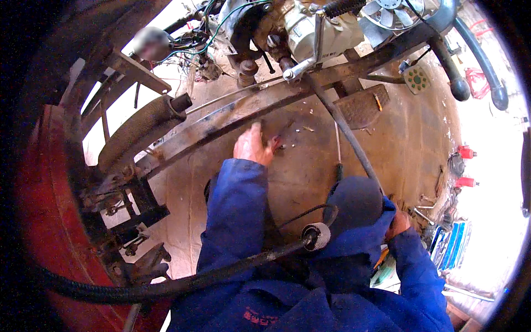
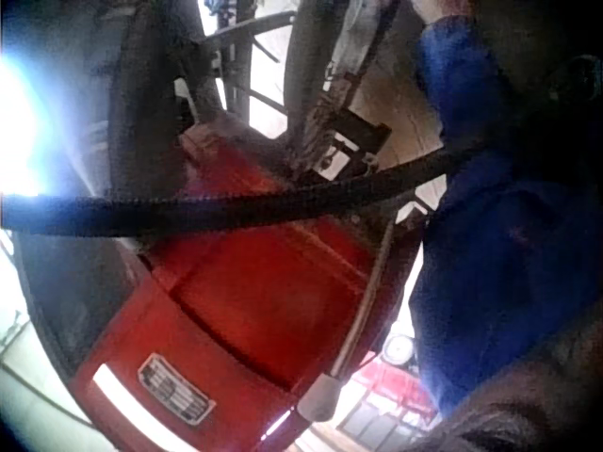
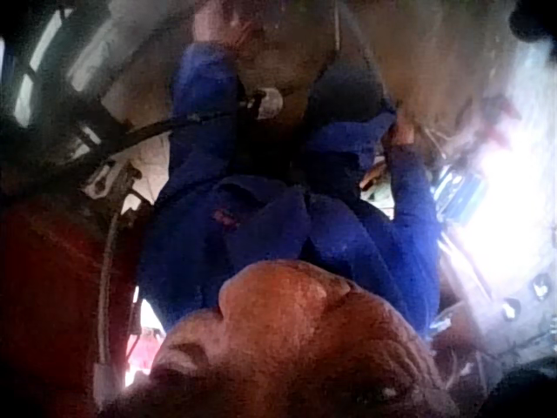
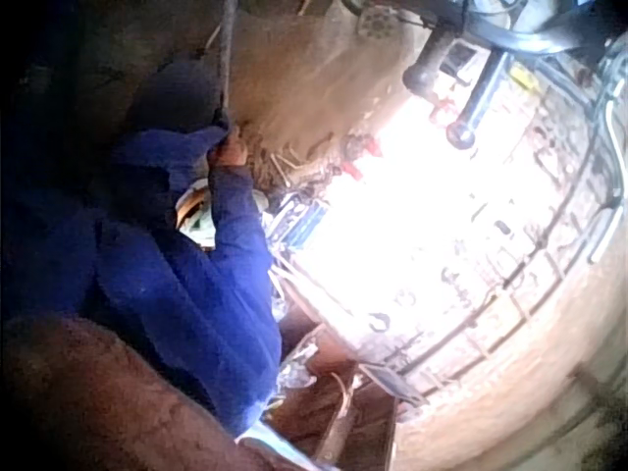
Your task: The person works on an engine of a small vehicle by using pliers to manipulate a wire and then using a metal rod to move components.
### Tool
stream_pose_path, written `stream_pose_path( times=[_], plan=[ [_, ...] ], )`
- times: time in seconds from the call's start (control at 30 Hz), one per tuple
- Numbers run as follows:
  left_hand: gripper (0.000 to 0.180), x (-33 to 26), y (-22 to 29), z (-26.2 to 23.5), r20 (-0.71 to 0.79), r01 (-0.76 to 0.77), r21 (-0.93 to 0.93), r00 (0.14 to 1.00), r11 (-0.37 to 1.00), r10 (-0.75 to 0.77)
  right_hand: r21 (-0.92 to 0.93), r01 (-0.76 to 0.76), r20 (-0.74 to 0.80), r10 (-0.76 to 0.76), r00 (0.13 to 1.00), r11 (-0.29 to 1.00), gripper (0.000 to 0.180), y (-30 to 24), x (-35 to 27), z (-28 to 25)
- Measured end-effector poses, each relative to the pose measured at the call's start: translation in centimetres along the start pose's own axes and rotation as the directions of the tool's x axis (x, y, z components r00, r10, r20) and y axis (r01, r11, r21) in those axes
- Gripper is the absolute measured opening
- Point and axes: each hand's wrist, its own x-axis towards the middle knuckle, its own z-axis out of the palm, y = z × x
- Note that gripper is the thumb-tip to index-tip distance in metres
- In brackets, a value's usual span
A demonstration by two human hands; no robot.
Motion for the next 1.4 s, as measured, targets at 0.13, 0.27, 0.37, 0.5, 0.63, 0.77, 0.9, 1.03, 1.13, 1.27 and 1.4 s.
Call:
stream_pose_path(
  times=[0.13, 0.27, 0.37, 0.5, 0.63, 0.77, 0.9, 1.03, 1.13, 1.27, 1.4],
  plan=[
    [0.026, 4.0, 2.9, -2.0, -0.387, -0.281, -0.148, 0.899, 0.948, 0.206, -0.019, 0.020, -0.008, -0.020, 1.000, 1.000, 0.029, 0.5, 0.2, 0.2],
    [0.021, 7.8, 5.2, -3.1, -0.368, -0.318, 0.211, 0.850, 0.924, 0.377, -0.010, 0.049, 0.016, -0.049, 0.999, 0.999, 0.024, 0.4, 0.3, -0.1],
    [0.038, 9.8, 6.1, -3.8, -0.060, -0.289, 0.547, 0.923, 0.786, 0.381, -0.012, 0.047, 0.017, -0.046, 0.999, 0.999, 0.022, 0.7, 0.3, 0.1],
    [0.061, 10.9, 6.1, -3.8, 0.128, -0.335, 0.638, 0.934, 0.693, 0.335, -0.013, -0.045, 0.026, 0.045, 0.999, 0.999, 0.027, -1.3, 0.1, -0.9],
    [0.061, 12.4, 5.6, -2.4, 0.183, -0.412, 0.595, 0.905, 0.690, 0.383, -0.057, -0.024, 0.040, 0.026, 0.999, 0.998, 0.036, 0.2, -0.3, -0.2],
    [0.047, 13.0, 4.7, -1.5, 0.016, -0.305, 0.571, 0.932, 0.762, 0.362, -0.008, -0.075, 0.115, 0.075, 0.990, 0.997, 0.041, -1.3, 0.2, -1.3],
    [0.033, 13.8, 5.2, -1.1, -0.094, -0.160, 0.515, 0.966, 0.842, 0.241, -0.035, -0.086, 0.139, 0.091, 0.986, 0.996, 0.045, 0.6, -0.2, -0.4],
    [0.032, 14.0, 5.3, -1.1, -0.347, -0.007, 0.418, 0.923, 0.908, 0.168, -0.070, -0.154, 0.176, 0.164, 0.971, 0.986, 0.047, 2.0, -0.5, 0.2],
    [0.035, 15.1, 4.7, -1.2, -0.149, -0.051, 0.485, 0.979, 0.873, 0.140, -0.080, -0.130, 0.176, 0.142, 0.974, 0.988, 0.048, 1.2, -0.4, -0.2],
    [0.035, 14.6, 6.8, -1.9, -0.038, 0.027, 0.588, 0.999, 0.808, -0.005, -0.015, -0.148, 0.188, 0.149, 0.971, 0.989, 0.047, 2.5, -0.4, 0.8],
    [0.025, 14.8, 6.1, -0.6, -0.118, 0.066, 0.575, 0.993, 0.815, 0.002, -0.045, -0.134, 0.176, 0.140, 0.974, 0.990, 0.044, 1.6, -0.4, 0.3]
  ],
)
